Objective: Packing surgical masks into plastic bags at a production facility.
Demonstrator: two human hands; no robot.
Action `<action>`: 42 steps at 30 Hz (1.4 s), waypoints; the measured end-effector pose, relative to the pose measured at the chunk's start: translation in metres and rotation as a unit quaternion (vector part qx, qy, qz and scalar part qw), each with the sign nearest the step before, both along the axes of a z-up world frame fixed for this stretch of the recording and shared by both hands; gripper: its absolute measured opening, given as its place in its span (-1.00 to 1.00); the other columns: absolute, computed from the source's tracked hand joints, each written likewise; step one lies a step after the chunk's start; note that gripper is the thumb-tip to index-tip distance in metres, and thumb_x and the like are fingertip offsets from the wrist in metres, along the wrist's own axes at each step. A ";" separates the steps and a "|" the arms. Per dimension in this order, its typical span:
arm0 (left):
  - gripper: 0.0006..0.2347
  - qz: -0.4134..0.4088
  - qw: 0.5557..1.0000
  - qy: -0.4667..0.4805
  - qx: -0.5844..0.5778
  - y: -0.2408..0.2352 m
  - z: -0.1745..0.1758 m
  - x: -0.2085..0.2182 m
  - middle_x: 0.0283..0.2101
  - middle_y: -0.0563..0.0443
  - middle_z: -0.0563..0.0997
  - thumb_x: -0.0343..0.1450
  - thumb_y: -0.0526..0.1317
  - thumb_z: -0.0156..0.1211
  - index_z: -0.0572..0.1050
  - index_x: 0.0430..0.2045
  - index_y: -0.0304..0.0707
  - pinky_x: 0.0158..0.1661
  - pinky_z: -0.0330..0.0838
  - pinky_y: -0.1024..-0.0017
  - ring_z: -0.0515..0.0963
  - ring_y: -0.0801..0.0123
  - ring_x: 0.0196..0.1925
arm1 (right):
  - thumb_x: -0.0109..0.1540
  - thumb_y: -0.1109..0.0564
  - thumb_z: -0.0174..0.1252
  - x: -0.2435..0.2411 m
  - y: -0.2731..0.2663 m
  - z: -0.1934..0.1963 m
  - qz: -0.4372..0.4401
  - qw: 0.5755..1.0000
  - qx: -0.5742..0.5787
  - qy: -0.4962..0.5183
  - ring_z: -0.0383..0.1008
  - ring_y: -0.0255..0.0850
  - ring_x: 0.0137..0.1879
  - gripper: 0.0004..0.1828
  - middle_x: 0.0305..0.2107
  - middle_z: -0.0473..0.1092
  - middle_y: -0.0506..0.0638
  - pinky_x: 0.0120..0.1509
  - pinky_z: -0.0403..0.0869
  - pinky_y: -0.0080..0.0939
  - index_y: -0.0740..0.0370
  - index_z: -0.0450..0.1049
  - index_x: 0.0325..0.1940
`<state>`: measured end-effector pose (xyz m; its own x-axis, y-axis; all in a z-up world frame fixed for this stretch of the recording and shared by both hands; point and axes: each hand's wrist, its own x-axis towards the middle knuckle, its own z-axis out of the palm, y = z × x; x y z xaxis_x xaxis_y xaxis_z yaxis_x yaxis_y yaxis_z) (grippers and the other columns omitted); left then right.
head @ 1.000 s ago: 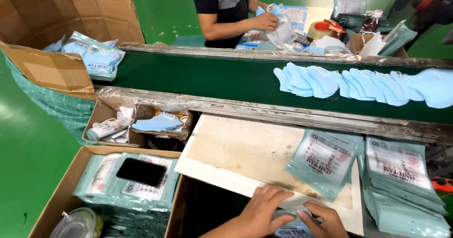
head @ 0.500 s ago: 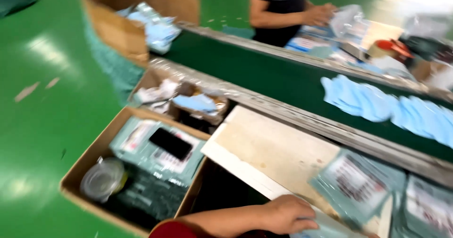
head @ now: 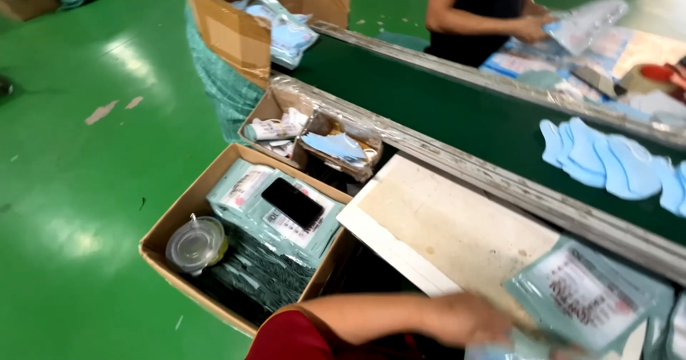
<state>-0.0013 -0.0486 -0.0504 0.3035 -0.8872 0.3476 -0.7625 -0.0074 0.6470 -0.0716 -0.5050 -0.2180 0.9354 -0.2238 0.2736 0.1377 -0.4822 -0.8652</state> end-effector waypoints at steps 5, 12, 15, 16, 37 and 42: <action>-0.72 0.156 0.947 0.275 0.058 0.106 -0.017 0.178 -0.15 -0.14 0.65 0.56 -0.13 -0.11 0.57 -0.11 -0.24 -0.02 0.54 0.16 0.64 0.19 -0.06 | 0.54 0.27 0.07 -0.028 0.147 0.196 -0.160 0.984 0.072 -0.015 0.57 -0.23 -0.04 -0.79 -0.20 0.55 0.16 0.29 0.50 -0.20 0.44 0.57 -0.07; -0.74 0.492 0.763 0.256 -0.332 0.203 0.094 0.220 -0.52 0.13 0.42 0.60 0.00 0.03 0.50 -0.30 -0.17 -0.48 0.25 0.52 0.36 0.53 -0.52 | 0.24 0.21 0.21 0.032 0.199 0.267 -0.057 0.998 0.024 0.025 0.61 -0.20 -0.08 -0.78 -0.13 0.56 0.03 -0.02 0.54 -0.22 0.25 0.57 -0.02; -0.75 0.466 0.808 0.303 -0.193 0.159 0.053 0.213 -0.49 0.09 0.49 0.57 0.00 0.07 0.50 -0.22 -0.19 -0.44 0.36 0.48 0.44 0.48 -0.48 | 0.23 0.13 0.27 0.109 0.173 0.264 -0.081 0.989 -0.100 -0.069 0.55 -0.07 0.02 -0.64 -0.01 0.50 0.11 0.07 0.50 -0.14 0.27 0.50 0.09; -0.74 0.449 0.813 0.350 -0.123 0.139 0.045 0.206 -0.43 0.09 0.56 0.50 -0.04 0.12 0.57 -0.06 -0.13 -0.42 0.40 0.46 0.48 0.48 -0.44 | 0.24 0.08 0.30 0.138 0.160 0.259 -0.093 0.962 -0.191 -0.170 0.48 0.06 0.14 -0.56 0.05 0.45 0.22 0.21 0.45 -0.05 0.32 0.46 0.15; -0.13 0.384 0.907 0.171 -0.009 -0.280 0.052 0.343 -0.05 -0.38 0.63 0.06 0.29 0.44 0.32 0.06 -0.43 0.01 0.51 0.12 0.65 -0.15 0.00 | 0.35 -0.36 -0.11 0.246 0.126 0.250 -0.241 0.939 -0.228 0.089 0.21 0.20 0.47 -0.29 0.28 0.34 0.19 0.52 0.13 0.25 0.20 0.41 0.33; -0.23 0.390 0.899 0.174 -0.098 -0.234 0.058 0.306 -0.08 -0.33 0.65 0.12 0.05 0.54 0.28 0.10 -0.40 -0.02 0.56 0.16 0.68 -0.09 -0.05 | 0.32 -0.18 0.14 0.244 0.106 0.236 -0.224 0.970 -0.051 -0.077 0.28 0.12 0.41 -0.32 0.25 0.31 0.25 0.47 0.24 0.08 0.32 0.29 0.36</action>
<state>0.3043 -0.2826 0.0074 0.9269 -0.2901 0.2380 -0.3267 -0.3118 0.8922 0.1727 -0.3989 0.0183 0.6971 -0.5631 0.4439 0.0175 -0.6055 -0.7956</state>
